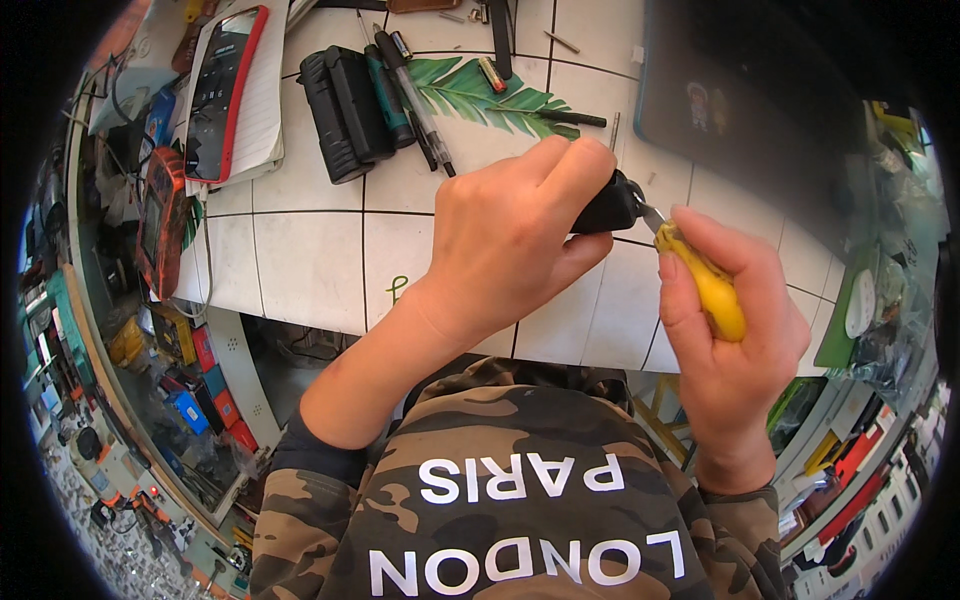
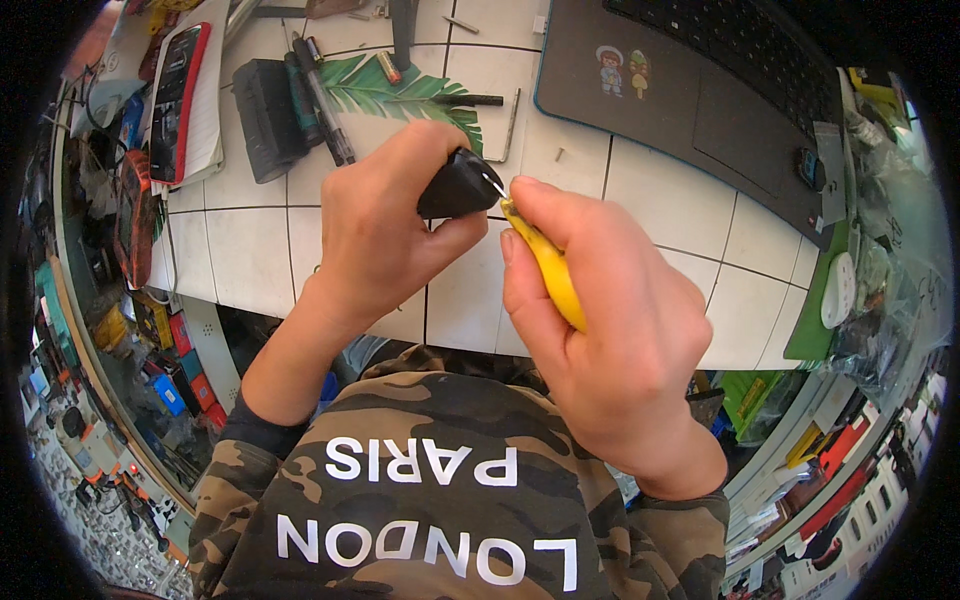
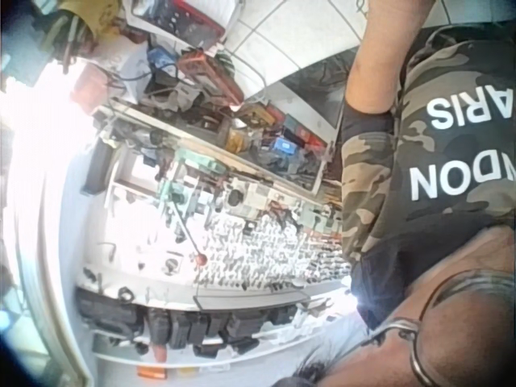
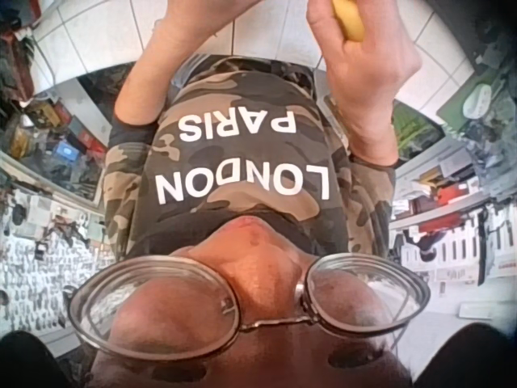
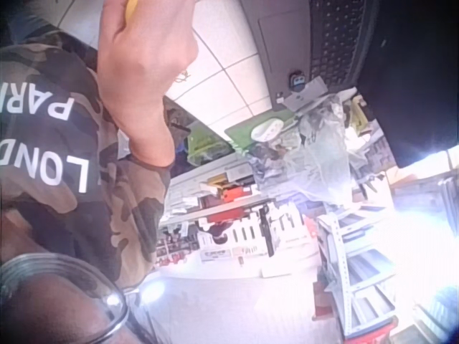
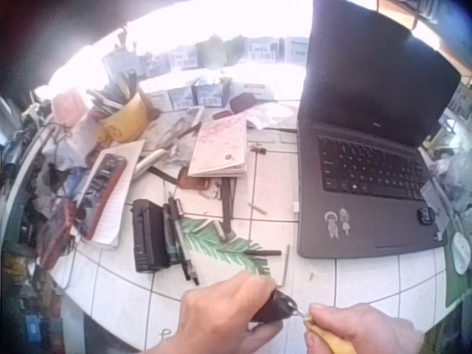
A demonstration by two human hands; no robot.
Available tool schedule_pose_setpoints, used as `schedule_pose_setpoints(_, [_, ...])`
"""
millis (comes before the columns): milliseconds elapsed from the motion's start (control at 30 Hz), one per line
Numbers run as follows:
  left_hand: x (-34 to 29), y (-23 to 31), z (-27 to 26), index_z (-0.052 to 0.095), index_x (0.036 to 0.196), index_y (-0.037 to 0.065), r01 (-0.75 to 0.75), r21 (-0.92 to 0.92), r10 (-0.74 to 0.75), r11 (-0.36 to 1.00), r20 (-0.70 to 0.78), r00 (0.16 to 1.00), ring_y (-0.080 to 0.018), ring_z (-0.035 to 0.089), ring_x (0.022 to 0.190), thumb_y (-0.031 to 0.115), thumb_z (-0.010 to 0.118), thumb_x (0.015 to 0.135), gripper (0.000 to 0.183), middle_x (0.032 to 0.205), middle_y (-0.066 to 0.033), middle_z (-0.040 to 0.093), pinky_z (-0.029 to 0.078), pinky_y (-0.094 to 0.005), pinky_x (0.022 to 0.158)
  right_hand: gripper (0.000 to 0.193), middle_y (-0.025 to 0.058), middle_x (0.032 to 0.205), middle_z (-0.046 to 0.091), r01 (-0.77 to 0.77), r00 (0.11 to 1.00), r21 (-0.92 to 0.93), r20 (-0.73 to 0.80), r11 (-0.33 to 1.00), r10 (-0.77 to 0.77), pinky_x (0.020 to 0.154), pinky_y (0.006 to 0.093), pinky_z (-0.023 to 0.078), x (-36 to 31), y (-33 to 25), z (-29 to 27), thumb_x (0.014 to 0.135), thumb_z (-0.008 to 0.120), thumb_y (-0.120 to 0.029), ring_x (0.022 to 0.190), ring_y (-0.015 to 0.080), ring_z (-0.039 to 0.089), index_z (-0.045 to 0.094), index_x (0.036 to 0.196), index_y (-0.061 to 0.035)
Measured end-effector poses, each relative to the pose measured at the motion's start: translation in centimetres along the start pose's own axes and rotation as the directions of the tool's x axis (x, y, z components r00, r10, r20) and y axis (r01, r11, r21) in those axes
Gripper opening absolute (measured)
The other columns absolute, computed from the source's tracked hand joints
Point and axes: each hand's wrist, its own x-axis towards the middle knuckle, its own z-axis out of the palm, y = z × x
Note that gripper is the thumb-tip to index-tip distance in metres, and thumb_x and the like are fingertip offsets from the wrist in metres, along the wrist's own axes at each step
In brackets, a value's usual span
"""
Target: The person uses a yellow-handled screwdriver to pry open a black car key fob, then removes the internal circuit board and battery. They continue to separate the fob casing and extract the metal key blade, leaving the components separated on the counter.
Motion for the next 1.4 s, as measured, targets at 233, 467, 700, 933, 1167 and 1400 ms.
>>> schedule_pose_setpoints(233, [0.4, -0.3, 0.3, 0.05, 0.084, 0.011, -0.064, 0.11, 0.073, 0.992, -0.078, 0.994, -0.0205, 0.057, 0.055, 0.011, 0.071, 0.057, 0.034, 0.069, -0.0026, 0.052, 0.042, -0.0299, 0.046, 0.021, 0.0055, 0.078, 0.063, 0.034, 0.999, -0.09, 0.038, 0.995, -0.031, 0.059, 0.0197, 0.045, 1.2, 0.0, -0.4, 0.078, 0.066, 0.003, 0.064, 0.0077, 0.056, 0.063, 0.098, 0.0003])
schedule_pose_setpoints(467, [0.1, -0.8, 0.0, 0.056, 0.088, 0.007, -0.059, 0.1, 0.059, 0.993, 0.002, 0.998, -0.0259, 0.059, 0.062, 0.006, 0.072, 0.058, 0.034, 0.076, -0.0078, 0.06, 0.046, -0.0298, 0.052, 0.022, 0.0069, 0.083, 0.063, -0.012, 0.987, 0.006, 0.162, 1.0, 0.011, 0.065, 0.0217, 0.045, 2.1, 1.0, -1.3, 0.076, 0.066, 0.002, 0.072, 0.011, 0.058, 0.063, 0.098, 0.0007])
schedule_pose_setpoints(700, [1.0, -1.7, 0.2, 0.052, 0.083, 0.015, -0.207, 0.133, 0.222, 0.969, -0.113, 0.969, -0.0159, 0.055, 0.056, 0.016, 0.075, 0.054, 0.038, 0.065, 0.0016, 0.048, 0.041, -0.0294, 0.046, 0.035, 0.013, 0.08, 0.065, 0.32, 0.931, -0.029, 0.196, 0.947, -0.308, 0.058, 0.0292, 0.052, 1.2, -0.3, -1.2, 0.067, 0.067, 0.013, 0.07, 0.0204, 0.064, 0.062, 0.1, 0.0021])
schedule_pose_setpoints(933, [0.9, -1.9, 0.4, 0.051, 0.079, 0.013, -0.254, 0.052, 0.259, 0.966, -0.148, 0.954, -0.016, 0.054, 0.056, 0.015, 0.074, 0.056, 0.032, 0.067, 0.0015, 0.051, 0.039, -0.0285, 0.047, 0.023, 0.01, 0.089, 0.062, -0.097, 0.984, 0.316, 0.174, 0.944, 0.043, 0.063, 0.0198, 0.049, 2.4, 1.1, -2.6, 0.078, 0.058, 0.008, 0.072, 0.0124, 0.062, 0.06, 0.101, 0.0047])
schedule_pose_setpoints(1167, [0.9, -2.0, 0.4, 0.05, 0.077, 0.013, -0.314, 0.101, 0.325, 0.944, -0.123, 0.938, -0.0153, 0.053, 0.056, 0.016, 0.072, 0.057, 0.03, 0.068, 0.0019, 0.05, 0.038, -0.0278, 0.048, 0.02, 0.0064, 0.084, 0.06, -0.307, 0.936, 0.281, 0.263, 0.909, 0.235, 0.056, 0.0154, 0.041, 2.4, 0.1, -3.1, 0.079, 0.058, 0.005, 0.068, 0.0087, 0.059, 0.062, 0.098, 0.0033])
schedule_pose_setpoints(1400, [0.6, -2.3, 0.6, 0.046, 0.073, 0.015, -0.344, 0.207, 0.365, 0.916, -0.072, 0.928, -0.014, 0.049, 0.054, 0.017, 0.067, 0.058, 0.026, 0.066, 0.0022, 0.045, 0.037, -0.0277, 0.047, 0.02, 0.0054, 0.078, 0.06, -0.263, 0.935, 0.236, 0.3, 0.935, 0.188, 0.057, 0.0166, 0.042, 2.3, 0.3, -3.0, 0.077, 0.06, 0.005, 0.068, 0.0092, 0.059, 0.062, 0.097, 0.0031])
